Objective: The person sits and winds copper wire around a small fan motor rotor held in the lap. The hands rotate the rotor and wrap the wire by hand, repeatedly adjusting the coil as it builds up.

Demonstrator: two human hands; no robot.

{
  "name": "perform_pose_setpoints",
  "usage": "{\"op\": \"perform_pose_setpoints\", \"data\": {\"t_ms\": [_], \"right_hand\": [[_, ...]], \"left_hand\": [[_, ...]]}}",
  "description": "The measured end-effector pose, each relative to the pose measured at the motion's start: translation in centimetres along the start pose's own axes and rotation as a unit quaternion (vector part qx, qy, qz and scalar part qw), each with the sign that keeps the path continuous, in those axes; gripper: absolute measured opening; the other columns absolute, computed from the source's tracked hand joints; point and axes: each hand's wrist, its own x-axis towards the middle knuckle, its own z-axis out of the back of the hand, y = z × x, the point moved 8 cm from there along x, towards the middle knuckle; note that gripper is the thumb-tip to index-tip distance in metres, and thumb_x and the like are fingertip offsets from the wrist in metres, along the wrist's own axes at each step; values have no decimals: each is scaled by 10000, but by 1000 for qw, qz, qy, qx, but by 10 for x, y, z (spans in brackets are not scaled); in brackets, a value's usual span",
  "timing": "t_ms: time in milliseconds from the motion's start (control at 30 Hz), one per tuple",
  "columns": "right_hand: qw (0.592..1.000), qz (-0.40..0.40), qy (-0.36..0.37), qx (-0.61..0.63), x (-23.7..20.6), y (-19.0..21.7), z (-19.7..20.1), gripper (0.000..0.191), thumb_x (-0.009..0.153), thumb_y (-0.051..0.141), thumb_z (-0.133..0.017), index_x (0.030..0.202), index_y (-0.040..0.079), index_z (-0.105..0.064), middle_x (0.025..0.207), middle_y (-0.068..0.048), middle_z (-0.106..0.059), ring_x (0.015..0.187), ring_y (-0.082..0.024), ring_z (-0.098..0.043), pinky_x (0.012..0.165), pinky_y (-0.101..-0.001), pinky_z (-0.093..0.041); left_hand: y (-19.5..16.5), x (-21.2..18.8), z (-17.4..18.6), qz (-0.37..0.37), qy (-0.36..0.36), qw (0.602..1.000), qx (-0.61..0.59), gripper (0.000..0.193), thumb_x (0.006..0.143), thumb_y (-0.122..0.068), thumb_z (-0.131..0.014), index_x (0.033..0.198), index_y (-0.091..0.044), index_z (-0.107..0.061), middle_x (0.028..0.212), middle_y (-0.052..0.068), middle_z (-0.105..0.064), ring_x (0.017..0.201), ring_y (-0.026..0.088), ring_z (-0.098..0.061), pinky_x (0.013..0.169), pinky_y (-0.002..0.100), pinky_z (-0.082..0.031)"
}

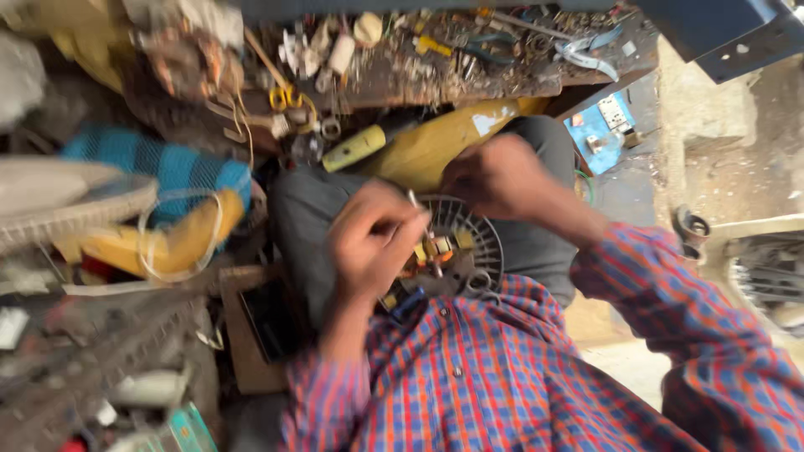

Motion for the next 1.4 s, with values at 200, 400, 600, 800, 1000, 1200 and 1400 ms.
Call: {"op": "perform_pose_setpoints", "data": {"t_ms": [200, 400, 600, 800, 1000, 1200, 1400], "right_hand": [[938, 17, 345, -2, -66, 67, -33, 146, 681, 207, -738, 770, 92, -744, 766, -113, -719, 724, -312, -696, 636, -410, -549], [979, 183, 73, 61, -8, 89, 2, 201, 749, 182, -733, 916, 79, -775, 798, -107, -687, 706, -325, -673, 568, -451, -495], [997, 66, -27, 2, -6, 10, 6, 91, 804, 180, -732, 869, 118, -727, 776, -71, -680, 686, -305, -670, 580, -425, -516], [962, 81, 258, 42, -56, 90, -15, 140, 755, 184, -739, 754, 97, -629, 650, -133, -611, 594, -343, -606, 526, -477, -463], [979, 142, 71, 132, -13, 83, -1, 140, 793, 156, -735, 918, 96, -745, 753, -117, -665, 683, -330, -644, 571, -455, -482], [997, 76, -17, -28, -7, 5, 0, 111, 784, 181, -769, 876, 117, -766, 834, -67, -726, 732, -315, -683, 617, -436, -528], [929, 11, 360, -81, -64, 69, -33, 184, 703, 229, -780, 853, 123, -760, 785, -94, -674, 738, -297, -661, 639, -422, -527]], "left_hand": [[-1, 56, -29, 60, 232, 961, 135, 126, 806, -102, -859, 851, -55, -751, 805, 75, -685, 753, 204, -672, 669, 331, -510], [-55, -44, -24, -117, 136, 958, 223, 118, 864, -34, -801, 932, -48, -705, 864, 97, -656, 821, 257, -660, 732, 375, -533], [-16, 10, -18, 12, 32, 998, 50, 131, 816, -85, -803, 829, -26, -686, 779, 95, -604, 668, 217, -556, 595, 355, -434], [7, 49, -30, 133, 263, 943, 155, 122, 831, -124, -806, 841, -24, -737, 828, 81, -711, 767, 226, -714, 679, 350, -531], [-41, -61, -25, -143, 168, 881, 418, 70, 909, -66, -771, 913, -40, -707, 745, 93, -625, 681, 255, -620, 587, 399, -456], [-4, 4, -7, -38, 8, 999, 30, 186, 963, -132, -757, 878, -17, -638, 890, 86, -666, 806, 184, -643, 720, 314, -506], [11, 44, -28, 89, 270, 951, 121, 62, 833, -90, -820, 861, -50, -782, 822, 80, -722, 772, 183, -706, 688, 335, -542]]}}
